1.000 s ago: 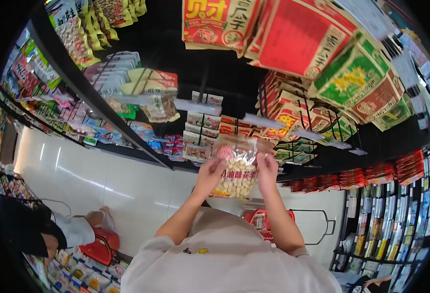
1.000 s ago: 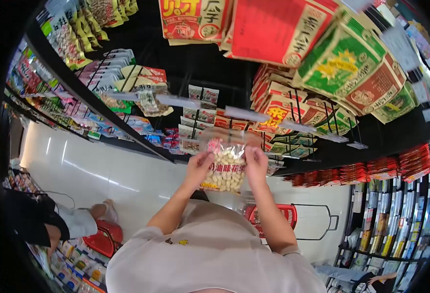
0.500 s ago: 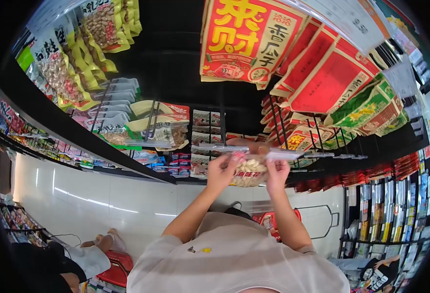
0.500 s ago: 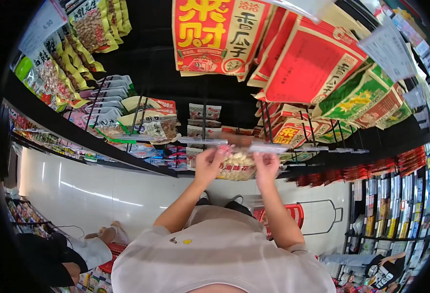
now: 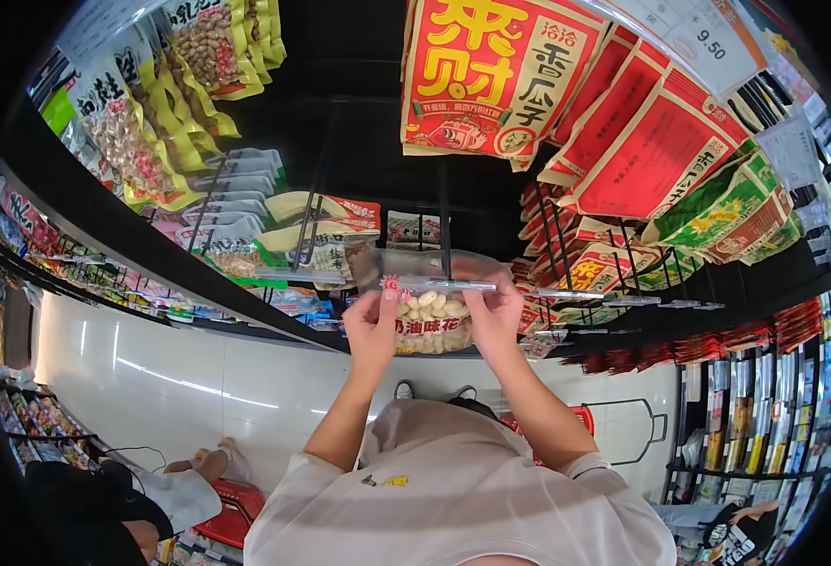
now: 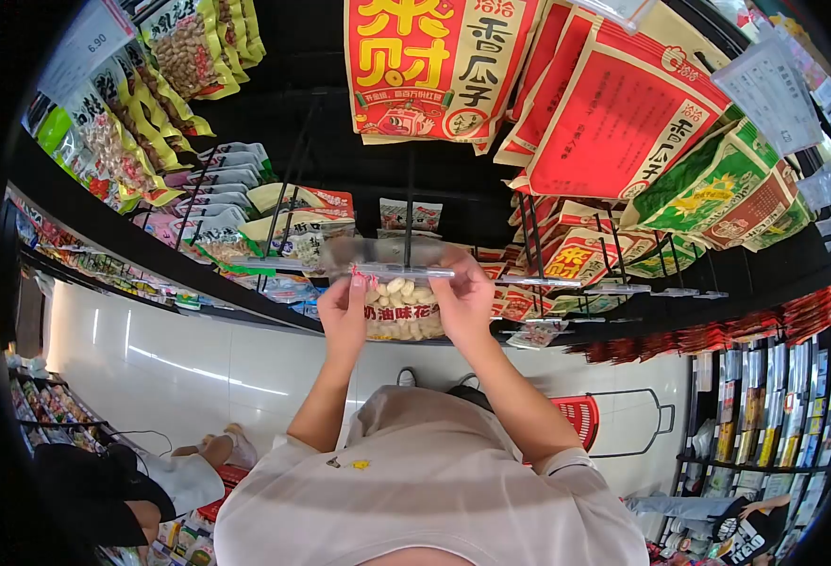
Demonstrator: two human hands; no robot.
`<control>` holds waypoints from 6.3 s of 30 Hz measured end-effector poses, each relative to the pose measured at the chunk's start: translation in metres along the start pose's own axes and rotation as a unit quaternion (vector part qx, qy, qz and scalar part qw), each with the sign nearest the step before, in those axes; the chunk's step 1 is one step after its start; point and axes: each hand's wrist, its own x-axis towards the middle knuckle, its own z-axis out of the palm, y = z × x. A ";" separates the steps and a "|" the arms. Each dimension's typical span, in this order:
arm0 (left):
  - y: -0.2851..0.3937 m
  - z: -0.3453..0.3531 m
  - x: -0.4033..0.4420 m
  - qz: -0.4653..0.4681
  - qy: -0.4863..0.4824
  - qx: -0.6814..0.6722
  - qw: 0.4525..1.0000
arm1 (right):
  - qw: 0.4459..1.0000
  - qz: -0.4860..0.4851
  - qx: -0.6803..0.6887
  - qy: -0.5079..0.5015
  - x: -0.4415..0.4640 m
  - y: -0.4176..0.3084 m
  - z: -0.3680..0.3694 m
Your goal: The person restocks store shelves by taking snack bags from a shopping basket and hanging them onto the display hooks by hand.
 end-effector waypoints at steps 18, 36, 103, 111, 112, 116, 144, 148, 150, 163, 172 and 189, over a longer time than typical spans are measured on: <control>-0.009 0.022 0.026 -0.010 0.002 0.009 1.000 | 0.988 0.080 -0.102 0.081 0.041 0.017 0.002; -0.062 0.024 0.029 0.040 0.041 0.048 0.997 | 0.706 0.425 -0.486 -0.291 -0.355 0.265 -0.347; -0.144 0.154 -0.406 -0.122 -0.373 0.228 0.891 | 0.945 0.098 -0.224 0.217 -0.384 -0.046 -0.393; -0.084 0.051 -0.268 -0.285 -0.121 0.002 0.951 | 0.945 0.165 -0.275 -0.071 -0.229 -0.014 -0.202; -0.095 0.031 -0.249 -0.259 -0.053 0.014 0.964 | 0.959 0.147 -0.229 -0.077 -0.209 -0.003 -0.165; -0.067 -0.029 -0.151 -0.162 0.144 0.005 0.976 | 0.970 0.105 -0.187 -0.117 -0.141 0.045 -0.044; -0.025 -0.084 0.039 0.078 0.239 0.079 0.965 | 0.997 0.007 -0.067 0.034 -0.006 0.040 0.156; -0.029 -0.085 0.034 0.048 0.234 0.042 0.970 | 0.995 0.036 -0.096 0.007 -0.008 0.038 0.153; -0.023 -0.086 0.033 0.029 0.235 0.022 0.971 | 0.994 0.051 -0.097 0.010 -0.011 0.037 0.153; -0.024 -0.078 0.063 0.020 0.242 -0.006 0.970 | 0.982 0.107 -0.141 0.061 0.007 0.037 0.162; -0.044 -0.083 0.073 0.094 0.246 -0.018 0.965 | 0.925 0.117 -0.344 -0.117 -0.124 0.106 0.032; -0.317 -0.130 -0.358 -0.284 -0.097 0.384 0.873 | 0.727 0.428 -0.527 -0.100 -0.475 0.221 -0.491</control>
